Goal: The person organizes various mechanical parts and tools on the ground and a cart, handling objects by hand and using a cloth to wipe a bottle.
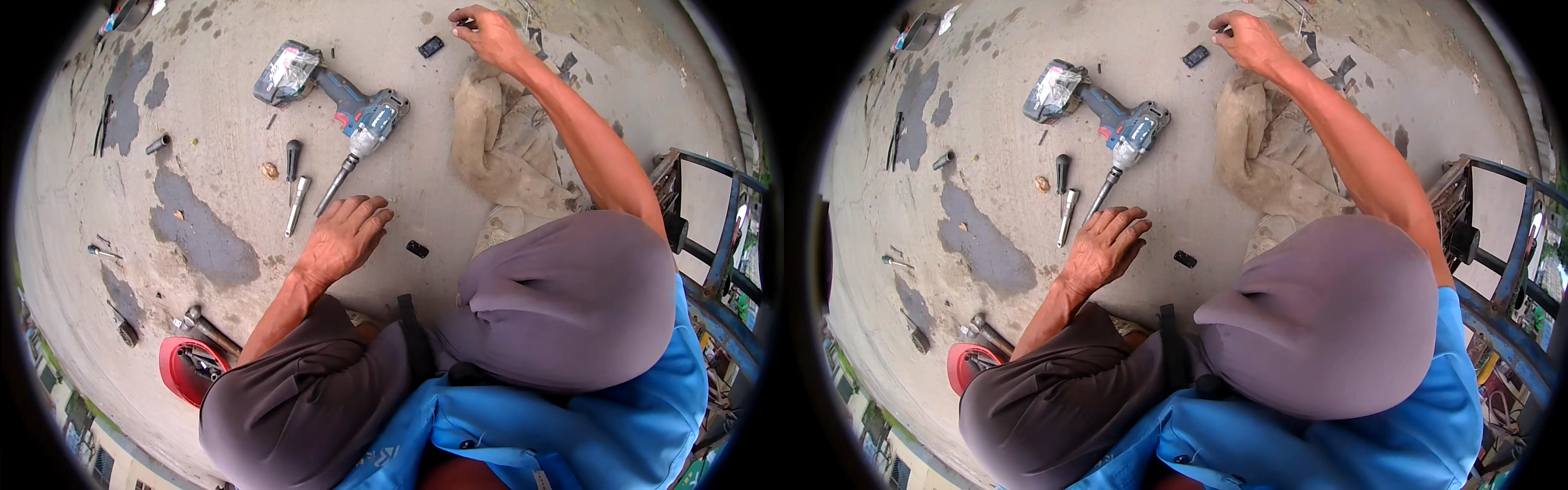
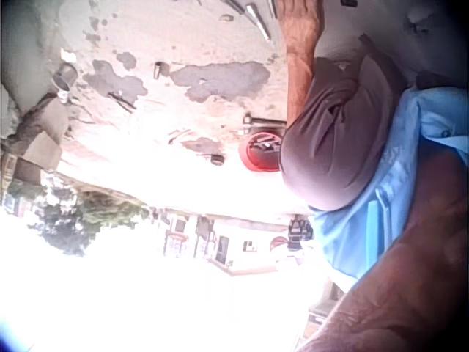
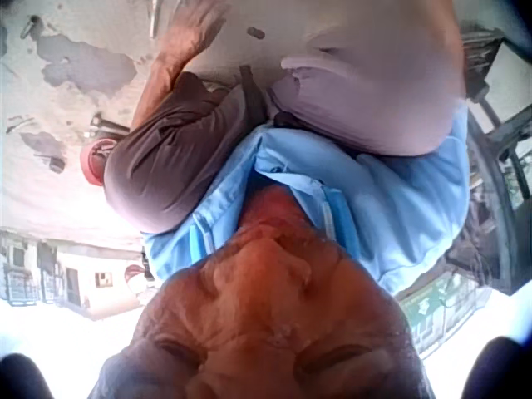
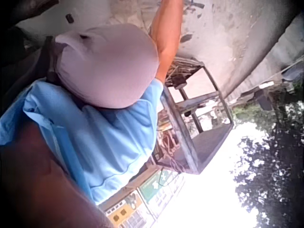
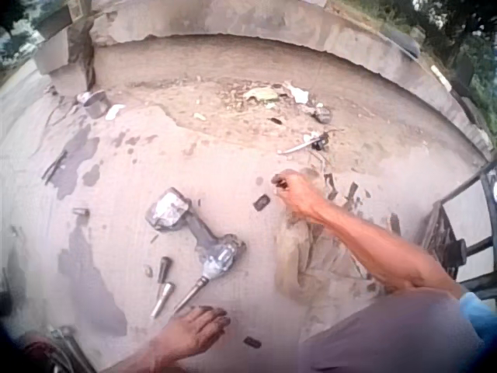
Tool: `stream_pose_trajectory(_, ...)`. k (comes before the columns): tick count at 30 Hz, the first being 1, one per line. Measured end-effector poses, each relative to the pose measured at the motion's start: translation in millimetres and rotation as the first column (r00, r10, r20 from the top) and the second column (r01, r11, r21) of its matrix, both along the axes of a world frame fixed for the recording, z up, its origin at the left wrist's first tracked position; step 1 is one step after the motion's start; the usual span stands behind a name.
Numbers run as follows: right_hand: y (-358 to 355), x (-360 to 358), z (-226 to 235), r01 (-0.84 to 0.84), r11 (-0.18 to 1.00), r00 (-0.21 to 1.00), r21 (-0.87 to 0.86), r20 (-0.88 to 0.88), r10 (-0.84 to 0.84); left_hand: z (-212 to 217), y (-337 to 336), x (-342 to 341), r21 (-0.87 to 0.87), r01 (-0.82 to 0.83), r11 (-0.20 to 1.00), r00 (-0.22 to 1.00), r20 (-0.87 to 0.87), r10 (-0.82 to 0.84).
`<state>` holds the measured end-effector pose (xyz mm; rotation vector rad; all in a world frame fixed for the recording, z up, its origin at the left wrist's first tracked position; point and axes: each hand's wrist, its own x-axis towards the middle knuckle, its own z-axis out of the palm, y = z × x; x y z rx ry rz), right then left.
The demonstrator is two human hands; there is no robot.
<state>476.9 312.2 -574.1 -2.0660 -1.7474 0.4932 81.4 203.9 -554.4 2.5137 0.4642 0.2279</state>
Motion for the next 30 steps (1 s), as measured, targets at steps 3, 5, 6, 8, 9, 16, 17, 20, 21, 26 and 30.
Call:
stream_pose_trajectory(3,-21,-25,-44,-0.23,0.973,0.952,0.014,0.212,0.222,-18,-22,10,-0.062,0.215,0.975,0.977,0.024,-0.214)
stream_pose_trajectory(5,-30,-32,-62,-0.325,0.942,0.899,0.08,0.334,0.282,-30,-43,12,-0.013,0.257,0.966,0.966,-0.003,-0.257)
stream_pose_trajectory(6,-25,-40,-61,-0.326,0.944,0.9,0.048,0.322,0.294,-37,-46,10,0.063,0.298,0.953,0.955,-0.03,-0.296)
stream_pose_trajectory(8,-32,-50,-55,-0.306,0.952,0.913,-0.002,0.282,0.294,-54,-57,6,0.118,0.319,0.941,0.948,-0.041,-0.316)
stream_pose_trajectory(9,-33,-53,-50,-0.298,0.954,0.897,-0.042,0.33,0.295,-59,-60,4,0.153,0.361,0.92,0.932,-0.032,-0.361)
stream_pose_trajectory(16,-48,-44,-31,-0.232,0.95,0.901,-0.209,0.321,0.29,-61,-65,7,0.145,0.323,0.935,0.946,-0.03,-0.322)
stream_pose_trajectory(17,-47,-43,-30,-0.13,0.981,0.959,-0.144,0.234,0.161,-61,-64,5,0.15,0.313,0.938,0.95,-0.035,-0.311)
stream_pose_trajectory(20,-43,-30,-16,0.053,0.968,0.996,-0.244,-0.053,-0.068,-58,-53,2,0.072,0.248,0.966,0.958,-0.169,-0.233)
stream_pose_trajectory(21,-39,-25,-1,0.09,0.949,0.981,-0.303,-0.137,-0.137,-48,-46,7,-0.125,0.167,0.978,0.968,-0.168,-0.187)
stream_pose_trajectory(26,-14,42,35,0.358,0.927,0.512,-0.107,-0.808,-0.291,22,33,69,-0.582,-0.112,0.806,0.987,0.027,0.157)
stream_pose_trajectory(30,-28,72,80,0.518,0.839,0.618,0.165,-0.75,-0.234,85,85,112,-0.751,-0.092,0.654,0.443,0.558,0.702)
